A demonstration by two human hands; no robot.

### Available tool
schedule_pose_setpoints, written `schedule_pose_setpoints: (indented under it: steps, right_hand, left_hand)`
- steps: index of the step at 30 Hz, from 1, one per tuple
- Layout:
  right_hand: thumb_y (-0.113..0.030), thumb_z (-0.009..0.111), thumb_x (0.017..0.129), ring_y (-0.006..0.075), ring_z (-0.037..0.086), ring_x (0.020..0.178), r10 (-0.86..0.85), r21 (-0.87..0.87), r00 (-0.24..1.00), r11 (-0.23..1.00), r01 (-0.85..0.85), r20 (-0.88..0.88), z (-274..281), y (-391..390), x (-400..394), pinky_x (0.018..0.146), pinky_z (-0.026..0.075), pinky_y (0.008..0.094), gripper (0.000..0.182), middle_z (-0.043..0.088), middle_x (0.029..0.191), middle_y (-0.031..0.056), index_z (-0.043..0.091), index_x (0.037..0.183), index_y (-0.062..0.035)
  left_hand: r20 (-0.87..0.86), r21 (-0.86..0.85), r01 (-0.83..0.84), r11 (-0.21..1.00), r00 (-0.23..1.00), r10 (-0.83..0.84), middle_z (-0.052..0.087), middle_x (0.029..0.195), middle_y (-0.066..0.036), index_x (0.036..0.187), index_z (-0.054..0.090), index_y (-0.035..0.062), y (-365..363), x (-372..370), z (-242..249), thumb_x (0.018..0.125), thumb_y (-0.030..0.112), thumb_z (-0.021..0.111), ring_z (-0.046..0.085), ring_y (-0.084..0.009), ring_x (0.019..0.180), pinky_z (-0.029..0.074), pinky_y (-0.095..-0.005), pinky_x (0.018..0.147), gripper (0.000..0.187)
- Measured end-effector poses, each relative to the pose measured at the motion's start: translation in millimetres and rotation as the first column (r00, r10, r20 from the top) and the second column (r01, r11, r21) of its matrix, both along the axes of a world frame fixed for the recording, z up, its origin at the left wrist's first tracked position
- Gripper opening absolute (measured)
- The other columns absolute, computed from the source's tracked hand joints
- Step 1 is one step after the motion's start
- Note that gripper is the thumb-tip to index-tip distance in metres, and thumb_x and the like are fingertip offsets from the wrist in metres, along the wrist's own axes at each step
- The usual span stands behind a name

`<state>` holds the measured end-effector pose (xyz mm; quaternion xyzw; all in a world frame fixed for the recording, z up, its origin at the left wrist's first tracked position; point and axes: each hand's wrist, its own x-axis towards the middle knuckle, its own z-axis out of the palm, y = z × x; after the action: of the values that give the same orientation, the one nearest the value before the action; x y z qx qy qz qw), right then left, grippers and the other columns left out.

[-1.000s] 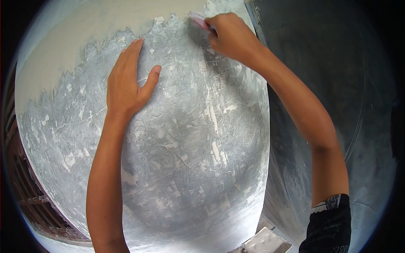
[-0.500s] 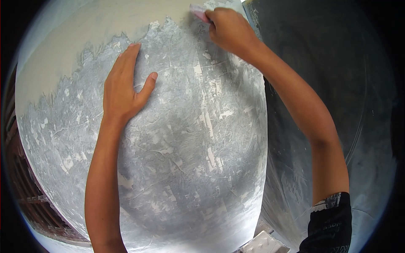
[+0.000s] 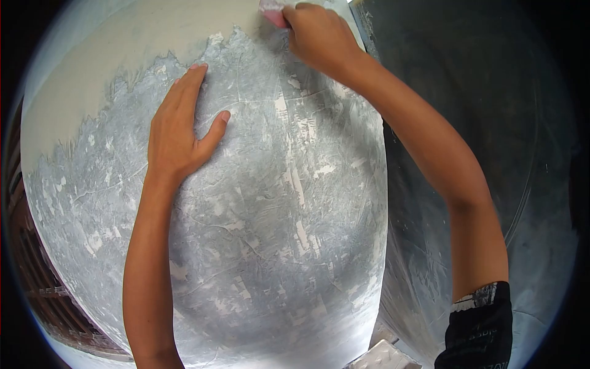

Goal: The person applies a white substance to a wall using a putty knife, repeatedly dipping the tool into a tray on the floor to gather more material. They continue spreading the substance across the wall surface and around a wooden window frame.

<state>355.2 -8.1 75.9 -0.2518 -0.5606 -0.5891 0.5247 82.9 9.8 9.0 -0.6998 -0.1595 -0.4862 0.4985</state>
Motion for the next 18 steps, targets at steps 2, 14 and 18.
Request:
schedule_pose_setpoints:
  steps: [2, 14, 18]
  right_hand:
    - [-0.014, 0.054, 0.095, 0.0433, 0.066, 0.097, 0.094, 0.001, 0.988, 0.996, -0.094, -0.121, 55, 6, 13, 0.083, 0.052, 0.0487, 0.025, 0.067, 0.104, 0.0292, 0.070, 0.099, 0.0050]
    - [-0.014, 0.059, 0.088, 0.0420, 0.067, 0.090, 0.040, -0.073, 0.982, 0.996, -0.055, -0.186, 41, 18, 45, 0.078, 0.053, 0.0489, 0.022, 0.067, 0.095, 0.0256, 0.067, 0.094, 0.0054]
    - [-0.024, 0.058, 0.097, 0.0440, 0.067, 0.094, -0.038, -0.377, 0.911, 0.917, -0.132, -0.412, 66, -2, 33, 0.081, 0.053, 0.0485, 0.034, 0.068, 0.099, 0.0294, 0.069, 0.098, 0.0077]
  left_hand:
    - [0.011, -0.014, 0.005, 1.000, 1.000, -0.005, 0.052, 0.145, -0.019, 0.144, 0.048, 0.0049, 1, -3, -1, 0.088, 0.033, 0.061, 0.049, -0.0374, 0.136, 0.037, -0.0458, 0.114, 0.064]
    - [0.045, -0.003, -0.018, 1.000, 0.999, 0.018, 0.053, 0.145, -0.018, 0.144, 0.049, 0.0063, 1, -2, 0, 0.090, 0.039, 0.059, 0.049, -0.0368, 0.136, 0.038, -0.0454, 0.113, 0.064]
    - [0.054, -0.038, -0.020, 0.999, 0.998, 0.022, 0.053, 0.145, -0.018, 0.144, 0.050, 0.0062, 1, -3, -3, 0.089, 0.039, 0.060, 0.049, -0.0367, 0.136, 0.038, -0.0454, 0.113, 0.064]
